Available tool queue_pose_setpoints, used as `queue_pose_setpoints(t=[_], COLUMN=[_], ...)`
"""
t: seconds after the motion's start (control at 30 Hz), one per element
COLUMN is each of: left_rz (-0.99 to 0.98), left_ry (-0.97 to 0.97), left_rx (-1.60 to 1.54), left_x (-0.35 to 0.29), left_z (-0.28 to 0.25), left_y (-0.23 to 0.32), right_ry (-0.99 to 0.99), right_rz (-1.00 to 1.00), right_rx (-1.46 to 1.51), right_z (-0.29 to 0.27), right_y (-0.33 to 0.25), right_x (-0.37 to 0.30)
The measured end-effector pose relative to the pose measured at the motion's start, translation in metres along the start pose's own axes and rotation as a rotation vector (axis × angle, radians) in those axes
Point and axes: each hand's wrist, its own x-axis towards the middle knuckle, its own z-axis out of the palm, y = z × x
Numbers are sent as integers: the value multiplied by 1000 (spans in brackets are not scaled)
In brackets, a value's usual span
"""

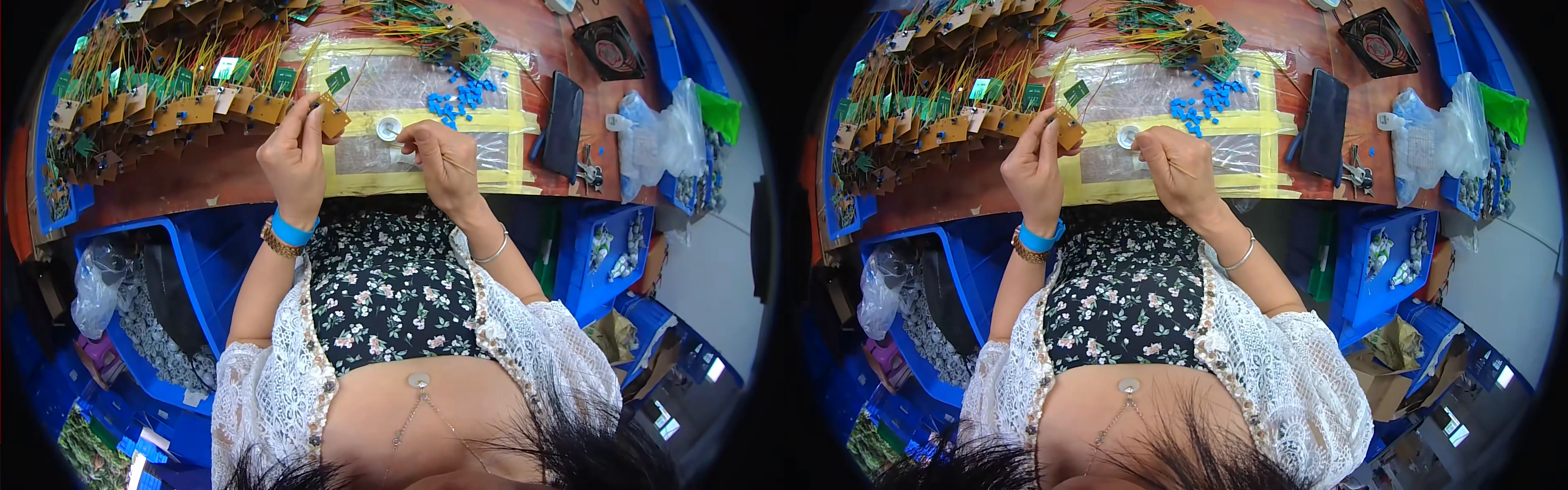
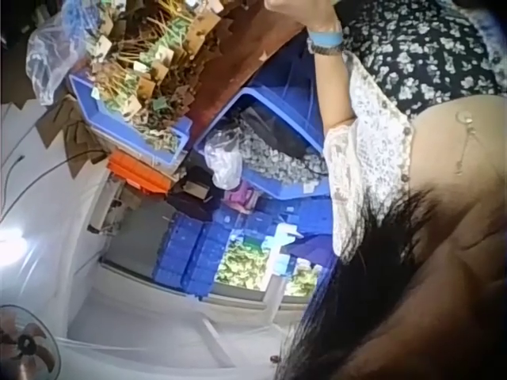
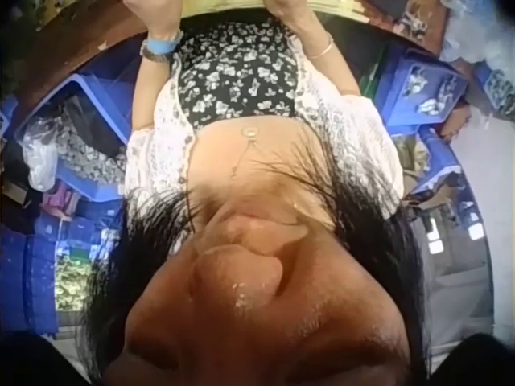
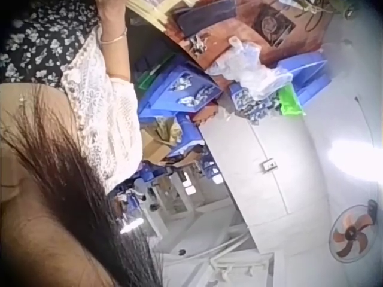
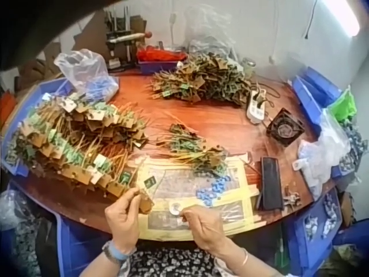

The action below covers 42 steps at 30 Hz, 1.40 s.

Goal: Manually assembling and sorting small electronic circuit boards and wires at a factory workbench.

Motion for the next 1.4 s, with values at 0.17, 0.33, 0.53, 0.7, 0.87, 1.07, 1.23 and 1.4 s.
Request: queue_pose_setpoints(t=[0.17, 0.33, 0.53, 0.7, 0.87, 1.07, 1.23, 1.4], left_rz=[136, -394, -561, -545, -538, -531, -532, -531], left_ry=[13, -256, -324, -352, -341, -333, -350, -355], left_rx=[204, -488, -632, -630, -641, -630, -607, -603], left_x=[-1, -10, -15, -18, -17, -19, -18, -20], left_z=[0, 5, 10, 9, 9, 11, 11, 10], left_y=[12, 18, 35, 34, 35, 36, 34, 31], right_ry=[-17, 45, 37, 25, 9, 14, 67, 49], right_rz=[-12, -6, 7, 0, -134, -273, -323, -309], right_rx=[-73, 257, 419, 384, 148, -12, -59, -70], right_z=[-2, -5, 3, 4, 1, -2, 3, 0], right_y=[0, -14, -15, -12, -20, -19, -18, -20], right_x=[-1, -3, 0, 0, 2, 3, 1, 0])
